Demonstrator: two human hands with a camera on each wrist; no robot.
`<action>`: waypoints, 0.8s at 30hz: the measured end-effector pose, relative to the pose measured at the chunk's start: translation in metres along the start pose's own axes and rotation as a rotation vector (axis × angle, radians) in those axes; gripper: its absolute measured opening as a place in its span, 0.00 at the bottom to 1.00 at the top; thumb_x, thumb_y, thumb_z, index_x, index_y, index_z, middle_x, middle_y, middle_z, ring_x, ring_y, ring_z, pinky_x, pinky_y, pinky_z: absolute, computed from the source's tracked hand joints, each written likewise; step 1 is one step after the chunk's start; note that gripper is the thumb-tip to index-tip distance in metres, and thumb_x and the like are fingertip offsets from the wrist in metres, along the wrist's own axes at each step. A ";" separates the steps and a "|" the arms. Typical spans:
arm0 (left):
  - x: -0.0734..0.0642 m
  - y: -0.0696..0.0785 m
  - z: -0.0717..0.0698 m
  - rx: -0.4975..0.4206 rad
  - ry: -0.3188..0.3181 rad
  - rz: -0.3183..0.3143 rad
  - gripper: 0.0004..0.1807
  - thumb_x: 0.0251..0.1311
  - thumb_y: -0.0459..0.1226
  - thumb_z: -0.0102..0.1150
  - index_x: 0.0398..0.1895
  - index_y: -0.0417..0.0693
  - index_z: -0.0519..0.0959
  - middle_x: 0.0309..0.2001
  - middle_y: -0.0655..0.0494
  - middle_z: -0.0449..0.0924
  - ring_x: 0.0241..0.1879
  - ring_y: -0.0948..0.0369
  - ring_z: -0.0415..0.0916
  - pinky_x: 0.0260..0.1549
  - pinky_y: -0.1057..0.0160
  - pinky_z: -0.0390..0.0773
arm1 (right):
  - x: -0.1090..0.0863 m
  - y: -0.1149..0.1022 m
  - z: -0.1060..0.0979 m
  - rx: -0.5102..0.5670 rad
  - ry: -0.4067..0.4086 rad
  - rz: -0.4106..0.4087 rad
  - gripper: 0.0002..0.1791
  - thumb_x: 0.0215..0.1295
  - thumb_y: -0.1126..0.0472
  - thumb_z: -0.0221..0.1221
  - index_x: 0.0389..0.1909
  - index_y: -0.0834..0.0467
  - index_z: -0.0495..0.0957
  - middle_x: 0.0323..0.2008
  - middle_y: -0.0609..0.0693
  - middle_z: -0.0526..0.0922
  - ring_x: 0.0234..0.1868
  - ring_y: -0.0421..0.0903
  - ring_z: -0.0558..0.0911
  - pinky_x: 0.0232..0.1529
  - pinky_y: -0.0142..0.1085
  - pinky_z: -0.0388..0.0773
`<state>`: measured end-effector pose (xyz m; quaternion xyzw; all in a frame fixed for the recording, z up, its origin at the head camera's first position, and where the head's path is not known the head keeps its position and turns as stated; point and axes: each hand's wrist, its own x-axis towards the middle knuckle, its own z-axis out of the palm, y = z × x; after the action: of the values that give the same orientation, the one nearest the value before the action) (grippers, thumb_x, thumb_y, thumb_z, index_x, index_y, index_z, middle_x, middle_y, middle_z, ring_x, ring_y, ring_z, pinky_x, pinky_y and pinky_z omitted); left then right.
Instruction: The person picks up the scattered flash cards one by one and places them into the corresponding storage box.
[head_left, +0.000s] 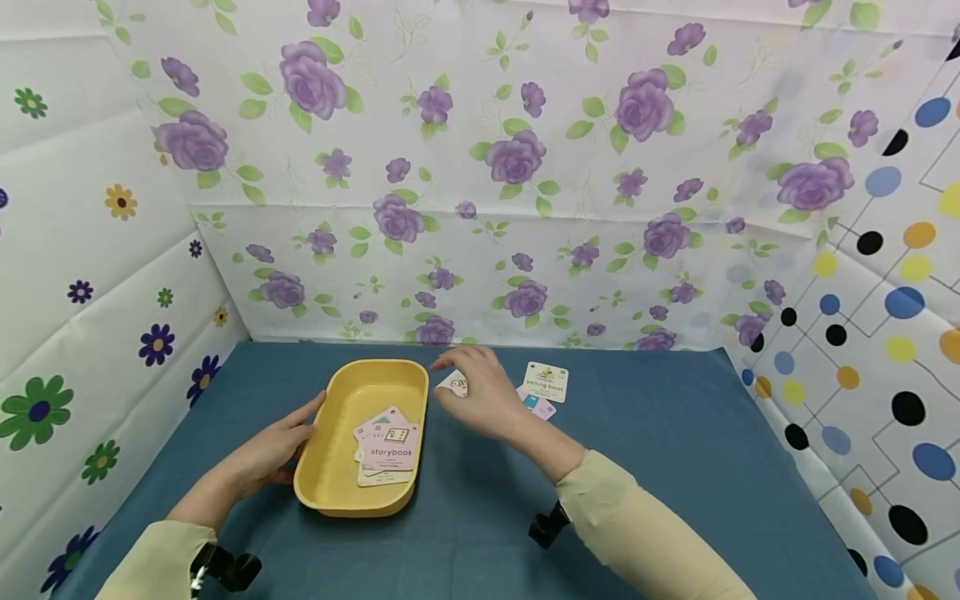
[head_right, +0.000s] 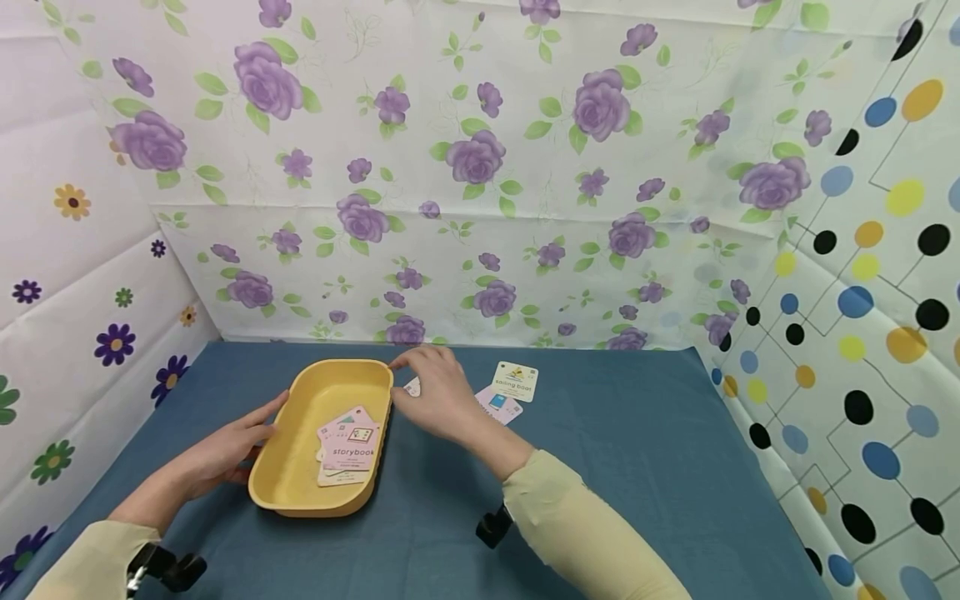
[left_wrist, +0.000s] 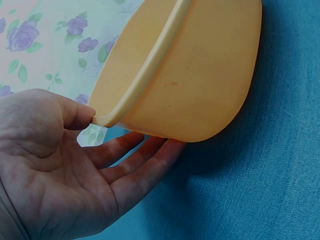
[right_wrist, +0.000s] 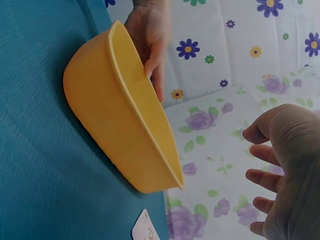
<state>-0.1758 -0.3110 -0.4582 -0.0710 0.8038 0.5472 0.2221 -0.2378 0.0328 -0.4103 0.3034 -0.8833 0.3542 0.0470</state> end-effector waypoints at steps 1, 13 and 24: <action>0.000 0.000 0.000 0.003 0.000 0.000 0.35 0.83 0.44 0.37 0.84 0.69 0.35 0.78 0.30 0.45 0.53 0.47 0.79 0.40 0.46 0.82 | -0.001 0.001 -0.001 0.001 0.003 0.001 0.16 0.72 0.51 0.60 0.58 0.45 0.80 0.65 0.44 0.74 0.74 0.51 0.61 0.71 0.55 0.59; 0.002 -0.001 0.001 0.008 0.014 0.004 0.35 0.83 0.44 0.36 0.84 0.69 0.35 0.76 0.29 0.49 0.51 0.48 0.80 0.39 0.46 0.82 | -0.015 0.015 -0.009 -0.017 0.030 0.036 0.16 0.71 0.54 0.62 0.58 0.49 0.80 0.62 0.46 0.77 0.74 0.53 0.61 0.69 0.55 0.62; 0.001 0.000 0.000 -0.011 0.008 0.003 0.35 0.83 0.44 0.37 0.84 0.69 0.35 0.75 0.30 0.54 0.49 0.49 0.81 0.39 0.46 0.82 | -0.025 0.034 -0.022 -0.025 0.059 0.075 0.16 0.72 0.54 0.62 0.58 0.48 0.80 0.62 0.44 0.77 0.73 0.52 0.62 0.68 0.55 0.62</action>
<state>-0.1764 -0.3105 -0.4587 -0.0730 0.8020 0.5515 0.2174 -0.2397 0.0792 -0.4219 0.2587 -0.8967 0.3535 0.0637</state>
